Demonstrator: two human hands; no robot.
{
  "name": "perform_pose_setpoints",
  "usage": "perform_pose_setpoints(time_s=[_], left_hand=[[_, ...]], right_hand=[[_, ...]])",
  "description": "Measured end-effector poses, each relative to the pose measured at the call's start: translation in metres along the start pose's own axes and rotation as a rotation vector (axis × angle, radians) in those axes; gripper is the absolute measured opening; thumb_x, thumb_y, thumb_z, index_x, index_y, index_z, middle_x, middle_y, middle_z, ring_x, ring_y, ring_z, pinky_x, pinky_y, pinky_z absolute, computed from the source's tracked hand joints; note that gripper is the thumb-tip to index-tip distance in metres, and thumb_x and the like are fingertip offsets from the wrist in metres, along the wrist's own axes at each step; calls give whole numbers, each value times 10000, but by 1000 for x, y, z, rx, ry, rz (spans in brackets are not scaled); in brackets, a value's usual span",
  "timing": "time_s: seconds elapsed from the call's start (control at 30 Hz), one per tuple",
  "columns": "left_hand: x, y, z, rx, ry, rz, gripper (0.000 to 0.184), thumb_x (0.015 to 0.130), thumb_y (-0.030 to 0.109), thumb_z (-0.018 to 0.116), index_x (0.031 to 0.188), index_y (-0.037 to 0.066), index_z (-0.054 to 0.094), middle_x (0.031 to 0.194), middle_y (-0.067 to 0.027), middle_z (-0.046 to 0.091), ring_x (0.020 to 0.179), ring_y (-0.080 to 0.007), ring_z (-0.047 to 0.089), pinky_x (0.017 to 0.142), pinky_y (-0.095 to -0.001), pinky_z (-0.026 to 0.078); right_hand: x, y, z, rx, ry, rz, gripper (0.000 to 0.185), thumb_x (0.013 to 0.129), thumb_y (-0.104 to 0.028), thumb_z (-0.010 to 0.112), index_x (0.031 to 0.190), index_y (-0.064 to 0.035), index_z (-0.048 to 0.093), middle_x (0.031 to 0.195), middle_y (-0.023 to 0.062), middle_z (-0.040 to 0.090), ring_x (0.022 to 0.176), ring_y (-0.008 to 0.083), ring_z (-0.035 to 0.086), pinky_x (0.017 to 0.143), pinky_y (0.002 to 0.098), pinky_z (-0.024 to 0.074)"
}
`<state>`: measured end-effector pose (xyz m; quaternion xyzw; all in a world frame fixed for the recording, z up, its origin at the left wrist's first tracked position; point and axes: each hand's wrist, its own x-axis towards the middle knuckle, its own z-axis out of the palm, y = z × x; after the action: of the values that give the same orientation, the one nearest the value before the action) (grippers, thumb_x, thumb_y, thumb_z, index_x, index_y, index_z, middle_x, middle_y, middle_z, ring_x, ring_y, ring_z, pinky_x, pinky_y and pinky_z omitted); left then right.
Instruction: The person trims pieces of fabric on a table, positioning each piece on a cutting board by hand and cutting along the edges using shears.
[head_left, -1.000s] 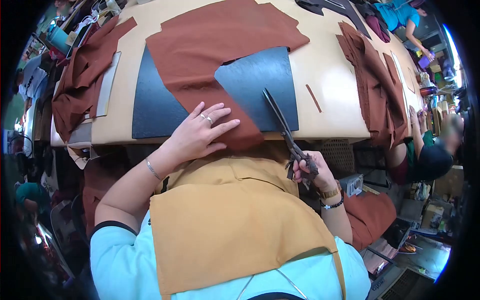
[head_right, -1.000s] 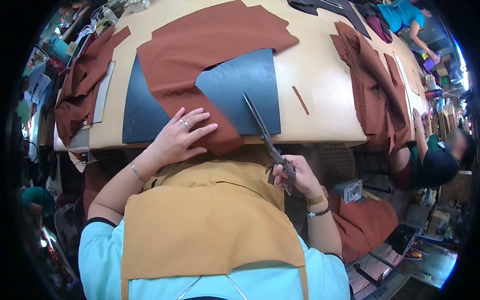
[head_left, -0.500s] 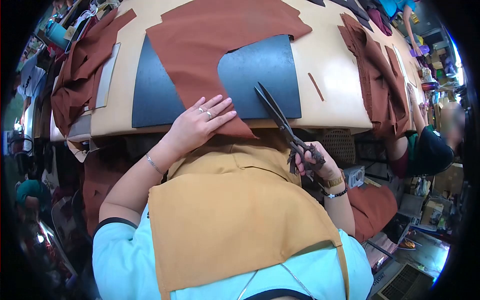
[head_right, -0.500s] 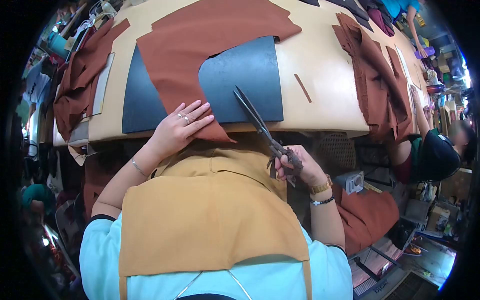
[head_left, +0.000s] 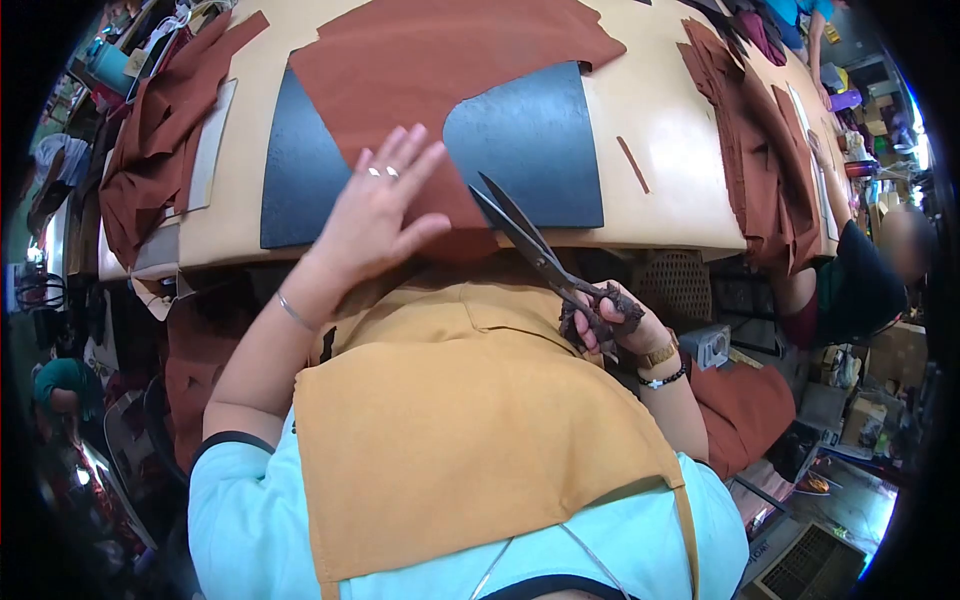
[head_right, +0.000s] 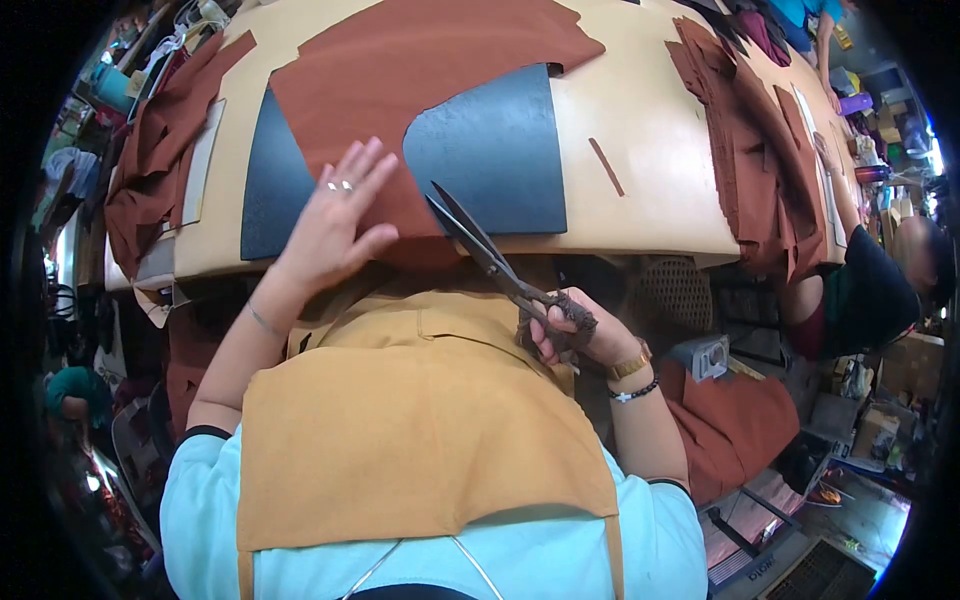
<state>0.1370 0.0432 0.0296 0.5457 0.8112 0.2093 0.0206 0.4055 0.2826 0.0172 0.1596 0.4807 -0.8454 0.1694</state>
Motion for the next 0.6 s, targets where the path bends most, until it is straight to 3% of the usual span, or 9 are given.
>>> perform_pose_setpoints(time_s=[0.07,0.3,0.4,0.53,0.6], left_hand=[[9,-23,3,190,-11,-49,750,878,574,523,1465,146,336,1537,-153,256,1419,-372,220,1113,-579,193],[31,-55,8,238,-39,-158,782,849,592,552,1473,179,326,1557,-95,235,1442,-310,181,1139,-557,164],[38,-69,3,255,-40,-135,785,843,616,548,1459,171,354,1546,-126,251,1428,-331,214,1137,-552,182],[39,-82,-8,230,-130,-179,888,784,672,575,1480,186,314,1562,-113,213,1445,-315,168,1149,-546,154],[38,-78,-8,237,-129,-179,1028,688,733,623,1492,190,284,1570,-104,190,1452,-315,141,1144,-566,133]], right_hand=[[1,3,-1,35,-9,-17,463,818,-459,707,806,-4,623,629,38,600,566,104,586,528,231,484],[-2,6,-5,72,-52,-21,503,804,-490,708,784,4,615,617,44,590,532,104,573,506,236,480],[-6,-2,-9,28,-79,1,506,802,-494,707,777,2,611,613,45,585,530,105,572,496,238,475],[-9,-5,-8,24,-55,10,501,805,-490,702,774,1,611,612,46,585,531,107,573,480,238,464],[-5,-3,-7,30,-71,19,496,809,-489,696,777,-1,613,616,47,589,532,109,575,477,237,463]])
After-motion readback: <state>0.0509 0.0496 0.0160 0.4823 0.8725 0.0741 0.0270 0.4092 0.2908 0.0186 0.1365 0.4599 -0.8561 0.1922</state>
